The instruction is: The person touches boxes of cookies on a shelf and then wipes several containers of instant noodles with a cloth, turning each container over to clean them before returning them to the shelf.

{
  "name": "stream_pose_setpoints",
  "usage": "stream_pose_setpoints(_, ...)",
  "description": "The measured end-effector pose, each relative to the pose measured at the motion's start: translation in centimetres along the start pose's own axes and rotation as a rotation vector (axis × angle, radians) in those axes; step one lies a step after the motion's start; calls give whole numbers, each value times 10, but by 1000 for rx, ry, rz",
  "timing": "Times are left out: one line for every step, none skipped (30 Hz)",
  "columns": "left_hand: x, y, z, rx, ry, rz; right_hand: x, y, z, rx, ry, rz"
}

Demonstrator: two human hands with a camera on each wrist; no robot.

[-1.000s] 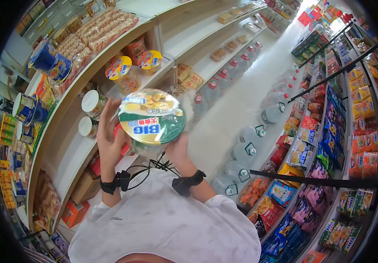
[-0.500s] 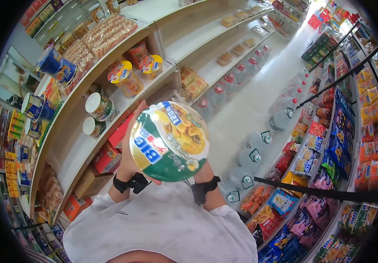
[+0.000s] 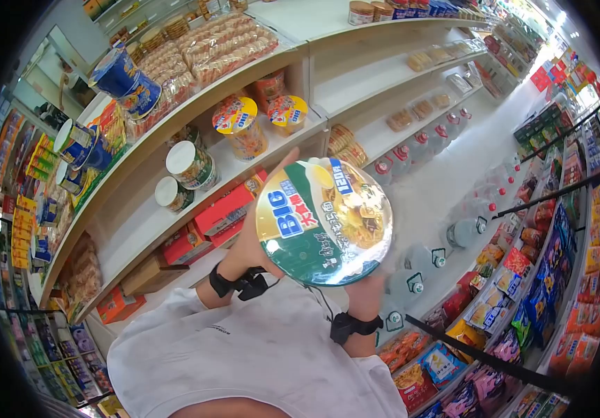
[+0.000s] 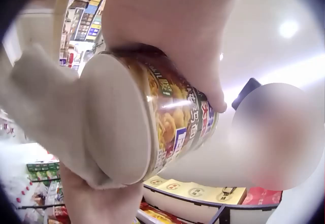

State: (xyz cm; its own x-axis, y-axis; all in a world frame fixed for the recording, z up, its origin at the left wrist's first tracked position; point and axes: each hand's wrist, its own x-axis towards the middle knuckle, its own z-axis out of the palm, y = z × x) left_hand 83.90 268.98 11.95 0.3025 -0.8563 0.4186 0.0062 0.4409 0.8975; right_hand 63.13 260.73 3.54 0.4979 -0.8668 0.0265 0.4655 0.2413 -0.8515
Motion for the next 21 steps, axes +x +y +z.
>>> stream_pose_setpoints(5, -2, -3, -60, 31, -16, 5, 6, 3, 76, 5, 31)
stream_pose_setpoints(11, -6, -11, 45, 52, -65, 16, 16, 2, 337, -72, 43)
stream_pose_setpoints(18, -12, -23, 149, 76, -116, 28, 27, -1, 597, -148, 60)
stream_pose_setpoints(23, -14, -32, 178, 104, -119, 41, 38, -3, 588, -60, 23)
stream_pose_setpoints(28, -16, -42, 206, 131, -123, 54, 46, -6, 374, -53, -31)
stream_pose_setpoints(36, -14, -51, 162, 157, -71, 70, 48, 3, 162, -50, -91)
stream_pose_setpoints(44, -10, -61, 119, 181, -17, 85, 50, 13, -49, -49, -156)
stream_pose_setpoints(44, -2, -67, 202, 151, 96, 94, 49, 22, -228, -98, -205)
stream_pose_setpoints(50, 3, -74, 247, 204, 126, 104, 53, 34, -356, -120, -228)
stream_pose_setpoints(55, 5, -79, 288, 259, 150, 111, 56, 46, -487, -139, -246)
stream_pose_setpoints(59, 4, -84, 331, 316, 174, 121, 58, 60, -285, -174, -145)
stream_pose_setpoints(62, -1, -93, 155, 357, 111, 131, 56, 82, -70, -189, -39)
stream_pose_setpoints(66, -2, -106, 187, 343, 136, 140, 54, 104, 131, -183, 64)
stream_pose_setpoints(69, -1, -121, 218, 328, 160, 152, 55, 118, 321, -270, 154)
stream_pose_setpoints(71, 0, -136, 250, 314, 184, 162, 58, 128, 511, -351, 246)
stream_pose_setpoints(74, 3, -149, 268, 319, 218, 169, 65, 134, 476, -330, 307)
stream_pose_setpoints(77, 3, -163, 254, 310, 220, 177, 71, 140, 443, -309, 368)
stream_pose_setpoints(79, 2, -178, 241, 302, 223, 184, 78, 152, 515, -263, 459)
stream_pose_setpoints(81, 0, -190, 225, 293, 223, 187, 81, 161, 528, -247, 514)
stream_pose_setpoints(84, 1, -200, 276, 336, 182, 191, 83, 170, 541, -230, 569)
stream_pose_setpoints(87, -2, -209, 304, 403, 203, 194, 86, 180, 554, -211, 623)
